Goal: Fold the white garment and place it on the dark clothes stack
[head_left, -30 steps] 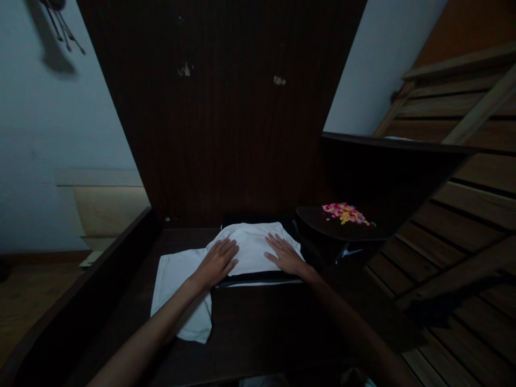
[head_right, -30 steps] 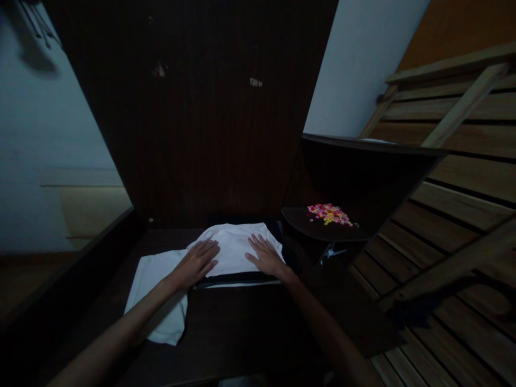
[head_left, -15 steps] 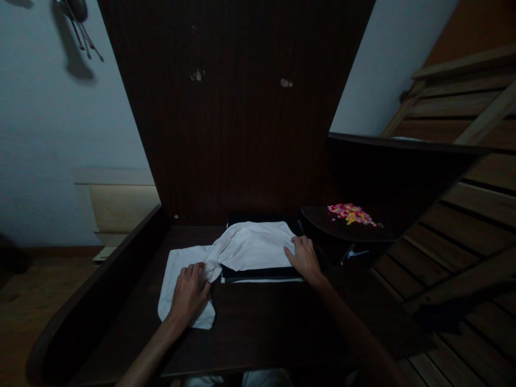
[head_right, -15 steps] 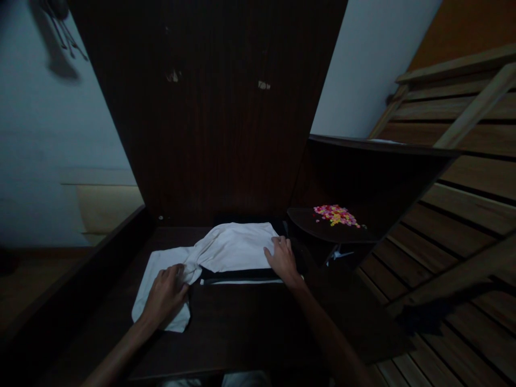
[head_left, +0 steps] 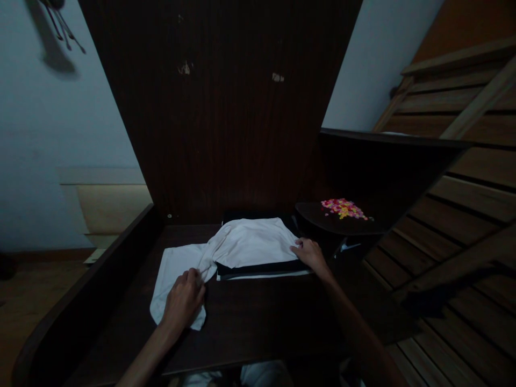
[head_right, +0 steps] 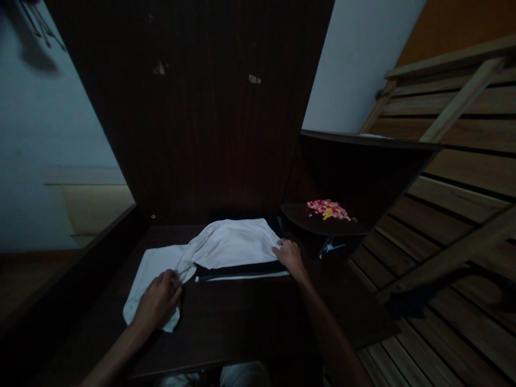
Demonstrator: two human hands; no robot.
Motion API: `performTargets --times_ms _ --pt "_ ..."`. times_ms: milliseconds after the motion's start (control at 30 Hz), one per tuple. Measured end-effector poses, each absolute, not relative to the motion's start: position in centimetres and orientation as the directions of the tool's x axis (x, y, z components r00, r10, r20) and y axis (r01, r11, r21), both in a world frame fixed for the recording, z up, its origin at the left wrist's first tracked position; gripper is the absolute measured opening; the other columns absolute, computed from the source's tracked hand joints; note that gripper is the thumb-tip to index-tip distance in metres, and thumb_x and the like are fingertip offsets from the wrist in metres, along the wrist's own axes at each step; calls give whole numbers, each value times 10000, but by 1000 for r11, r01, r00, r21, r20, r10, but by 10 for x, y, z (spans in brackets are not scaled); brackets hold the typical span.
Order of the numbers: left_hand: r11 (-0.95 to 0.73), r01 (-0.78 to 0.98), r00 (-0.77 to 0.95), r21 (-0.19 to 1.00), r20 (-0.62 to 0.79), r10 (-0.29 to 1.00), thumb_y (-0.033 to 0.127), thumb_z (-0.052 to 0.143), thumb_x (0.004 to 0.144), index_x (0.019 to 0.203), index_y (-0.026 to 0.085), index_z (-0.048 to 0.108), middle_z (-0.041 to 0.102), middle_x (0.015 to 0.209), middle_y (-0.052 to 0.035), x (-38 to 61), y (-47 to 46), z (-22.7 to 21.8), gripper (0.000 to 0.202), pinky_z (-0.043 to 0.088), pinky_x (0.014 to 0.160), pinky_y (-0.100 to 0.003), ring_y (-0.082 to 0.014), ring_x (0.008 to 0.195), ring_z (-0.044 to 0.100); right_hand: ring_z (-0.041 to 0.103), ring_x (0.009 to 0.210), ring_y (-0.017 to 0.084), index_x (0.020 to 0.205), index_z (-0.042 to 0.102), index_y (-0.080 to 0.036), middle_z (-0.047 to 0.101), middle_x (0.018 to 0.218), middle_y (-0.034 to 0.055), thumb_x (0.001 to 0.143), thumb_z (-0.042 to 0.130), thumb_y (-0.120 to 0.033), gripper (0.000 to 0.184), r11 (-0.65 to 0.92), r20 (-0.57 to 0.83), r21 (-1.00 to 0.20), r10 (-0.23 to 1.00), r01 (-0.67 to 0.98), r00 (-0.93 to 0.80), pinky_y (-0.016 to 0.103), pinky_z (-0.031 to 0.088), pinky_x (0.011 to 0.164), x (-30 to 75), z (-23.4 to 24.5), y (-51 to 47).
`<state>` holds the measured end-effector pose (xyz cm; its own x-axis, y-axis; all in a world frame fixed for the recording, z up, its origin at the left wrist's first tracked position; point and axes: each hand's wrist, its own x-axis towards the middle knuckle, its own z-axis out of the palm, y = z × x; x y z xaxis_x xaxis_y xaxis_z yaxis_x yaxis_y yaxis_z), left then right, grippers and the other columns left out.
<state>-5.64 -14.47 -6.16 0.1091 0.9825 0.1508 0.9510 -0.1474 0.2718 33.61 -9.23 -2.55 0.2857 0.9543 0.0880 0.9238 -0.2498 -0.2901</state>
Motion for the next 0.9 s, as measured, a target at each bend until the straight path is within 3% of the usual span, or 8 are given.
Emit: performTargets --times_ms 233,400,533,667,800,900 --pt "-77 828 65 556 40 997 266 493 820 1008 228 448 665 875 -56 -81 -130 -45 197 482 707 -324 -226 777 670 673 842 205 937 733 -169 728 903 92 833 546 -175 214 -213 156 -310 950 927 271 258 438 728 338 -30 -88" --pt "-14 726 39 687 -21 999 365 523 782 962 240 450 631 769 4 -102 -119 -41 232 484 635 -303 -199 694 641 613 876 228 993 682 -159 667 956 108 809 559 -197 225 -141 296 -262 930 955 218 298 428 785 338 -32 -84" --pt "-84 775 123 626 -19 992 384 552 770 978 222 479 657 889 -45 -98 -126 -48 273 502 738 -342 -230 818 650 570 967 274 1048 671 -151 633 1050 147 855 545 -302 276 -97 370 -220 913 971 175 365 426 887 325 -29 -73" --pt "-154 889 149 432 46 988 248 626 723 1140 168 525 642 1140 -140 -85 -136 -52 437 459 934 -398 -293 1091 598 534 1151 305 1154 652 -113 605 1230 176 903 490 -347 380 -10 344 -240 934 971 95 396 388 1019 305 -29 -54" --pt "-134 938 144 320 -9 990 59 546 716 1263 124 518 617 1243 -174 -88 -133 -49 552 442 975 -377 -283 1152 584 290 1440 334 1354 539 -62 412 1518 185 955 397 -422 556 121 298 -259 954 958 -40 428 239 1167 286 -37 -35" --pt "-126 942 142 312 -28 989 -2 452 748 1263 128 535 631 1252 -172 -106 -125 -47 537 441 970 -342 -256 1164 600 148 1502 330 1475 412 -88 271 1606 148 975 311 -515 666 174 197 -287 973 942 -119 474 171 1196 279 -47 -28"
